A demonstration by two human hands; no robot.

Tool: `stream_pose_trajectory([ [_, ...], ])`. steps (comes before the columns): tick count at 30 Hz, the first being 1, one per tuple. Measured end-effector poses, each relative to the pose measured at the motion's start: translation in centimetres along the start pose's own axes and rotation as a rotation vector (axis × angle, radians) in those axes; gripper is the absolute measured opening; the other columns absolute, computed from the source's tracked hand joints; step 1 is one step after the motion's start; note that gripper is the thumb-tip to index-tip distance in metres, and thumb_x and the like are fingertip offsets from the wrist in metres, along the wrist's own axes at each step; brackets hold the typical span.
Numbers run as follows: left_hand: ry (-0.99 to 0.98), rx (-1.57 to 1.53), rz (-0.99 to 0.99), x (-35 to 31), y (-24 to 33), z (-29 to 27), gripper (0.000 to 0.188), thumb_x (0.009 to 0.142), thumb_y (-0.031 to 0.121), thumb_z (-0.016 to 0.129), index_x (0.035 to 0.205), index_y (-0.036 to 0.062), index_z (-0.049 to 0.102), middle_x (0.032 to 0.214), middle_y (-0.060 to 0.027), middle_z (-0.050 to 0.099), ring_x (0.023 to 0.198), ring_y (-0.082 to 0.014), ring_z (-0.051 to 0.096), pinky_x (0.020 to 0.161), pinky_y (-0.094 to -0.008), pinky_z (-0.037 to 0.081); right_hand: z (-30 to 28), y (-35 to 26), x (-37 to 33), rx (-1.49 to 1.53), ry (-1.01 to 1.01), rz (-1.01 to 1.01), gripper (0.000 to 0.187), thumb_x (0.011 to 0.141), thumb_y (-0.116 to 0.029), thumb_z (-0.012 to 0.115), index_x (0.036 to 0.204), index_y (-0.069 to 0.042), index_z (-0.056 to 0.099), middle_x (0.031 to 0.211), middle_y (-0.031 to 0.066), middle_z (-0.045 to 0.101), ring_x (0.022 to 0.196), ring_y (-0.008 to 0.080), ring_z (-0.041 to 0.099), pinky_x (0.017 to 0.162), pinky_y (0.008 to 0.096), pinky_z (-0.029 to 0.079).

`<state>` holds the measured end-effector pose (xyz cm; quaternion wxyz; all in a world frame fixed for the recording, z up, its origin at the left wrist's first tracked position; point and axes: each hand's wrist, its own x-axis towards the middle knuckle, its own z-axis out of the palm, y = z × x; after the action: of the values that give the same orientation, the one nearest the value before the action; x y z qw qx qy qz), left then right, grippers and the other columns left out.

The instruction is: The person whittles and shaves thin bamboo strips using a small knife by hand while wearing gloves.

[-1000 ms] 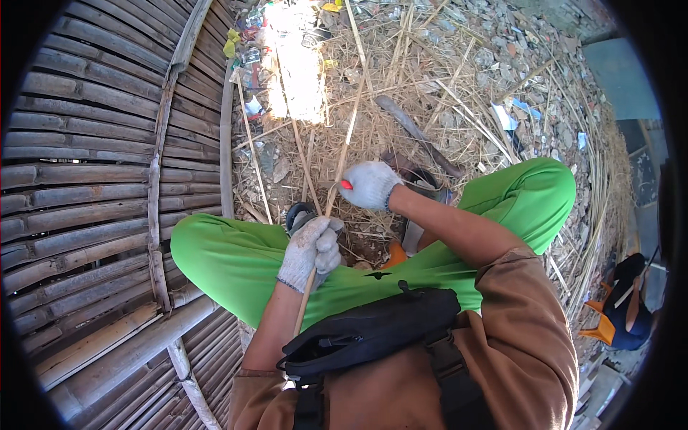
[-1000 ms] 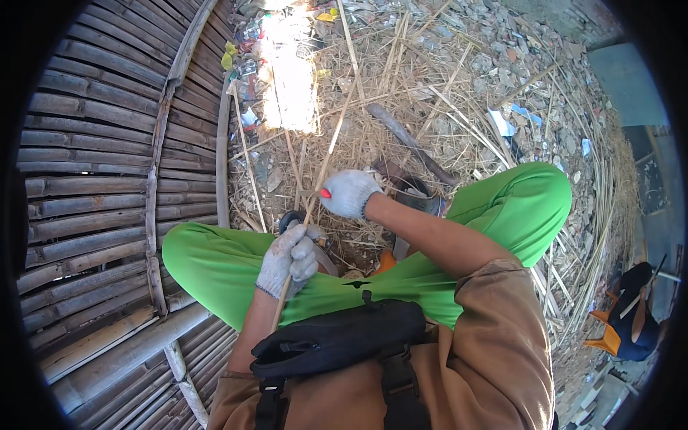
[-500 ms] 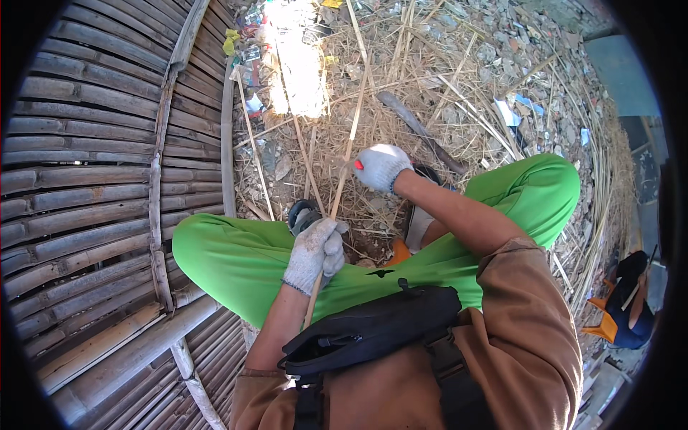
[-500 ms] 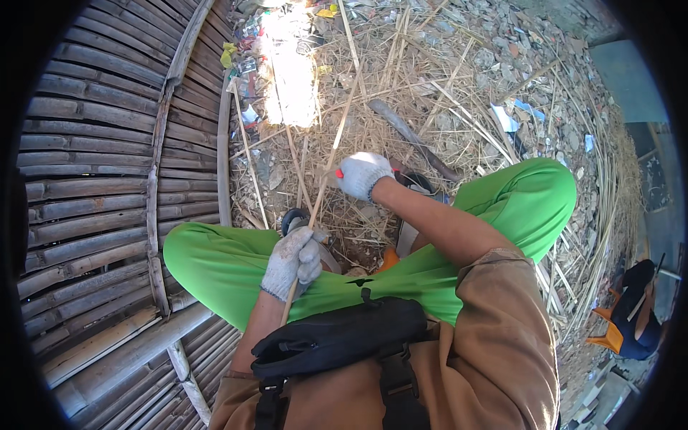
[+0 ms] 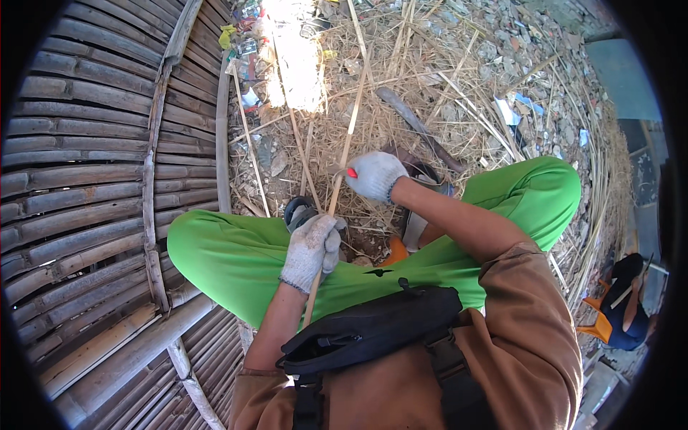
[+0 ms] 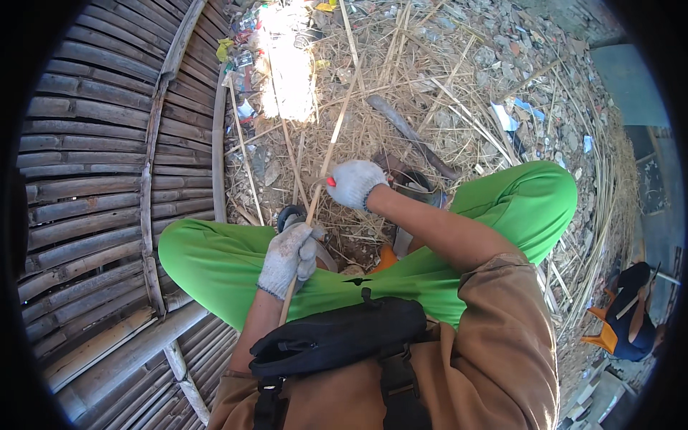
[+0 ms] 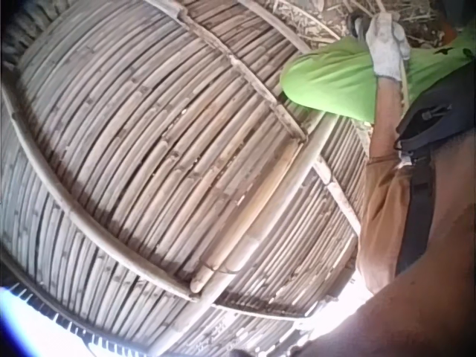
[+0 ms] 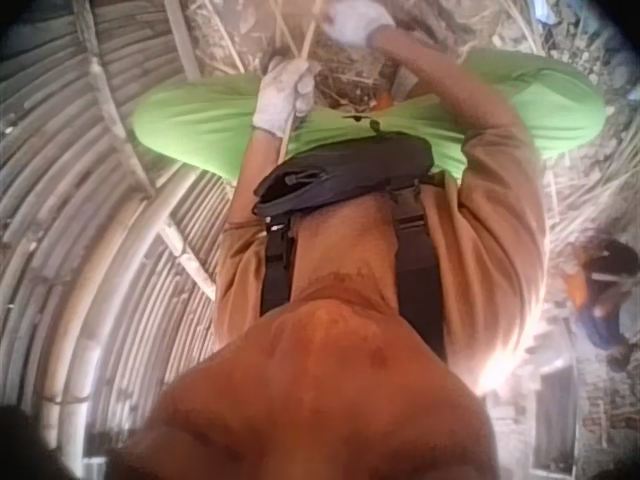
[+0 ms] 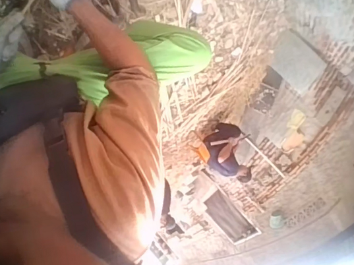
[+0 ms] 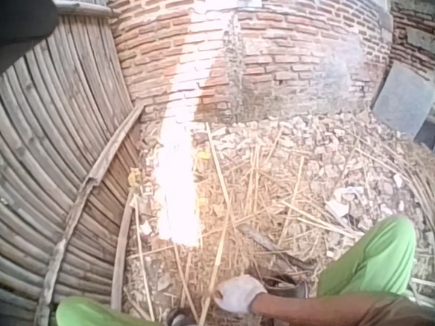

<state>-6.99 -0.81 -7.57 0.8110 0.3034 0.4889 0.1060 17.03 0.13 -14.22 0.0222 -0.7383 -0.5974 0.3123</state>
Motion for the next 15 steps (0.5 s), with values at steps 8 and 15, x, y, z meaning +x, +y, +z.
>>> stream_pose_trajectory([
  [8,0.073,0.139,0.049,-0.1,-0.3,0.2,0.027,0.111,0.028,0.061,0.107,0.002,0.07,0.062,0.0021,0.054,0.041,-0.01,0.044,0.037,-0.0274,0.033,-0.1,1.0,1.3,-0.046,0.059,0.051,0.04,0.096,-0.04,0.059,0.101,-0.008,0.082,0.102,0.0224,0.079,0.099,0.041,0.078,0.089,0.0523,0.062],
  [15,0.05,0.095,0.053,-0.5,0.0,-0.2,0.026,0.111,0.027,0.062,0.108,0.0026,0.071,0.064,0.0018,0.055,0.042,-0.0085,0.044,0.037,-0.0272,0.032,-2.4,5.1,2.9,-0.052,0.106,0.16,0.044,0.098,-0.042,0.056,0.104,-0.007,0.082,0.109,0.0233,0.079,0.102,0.0398,0.078,0.093,0.052,0.061],
])
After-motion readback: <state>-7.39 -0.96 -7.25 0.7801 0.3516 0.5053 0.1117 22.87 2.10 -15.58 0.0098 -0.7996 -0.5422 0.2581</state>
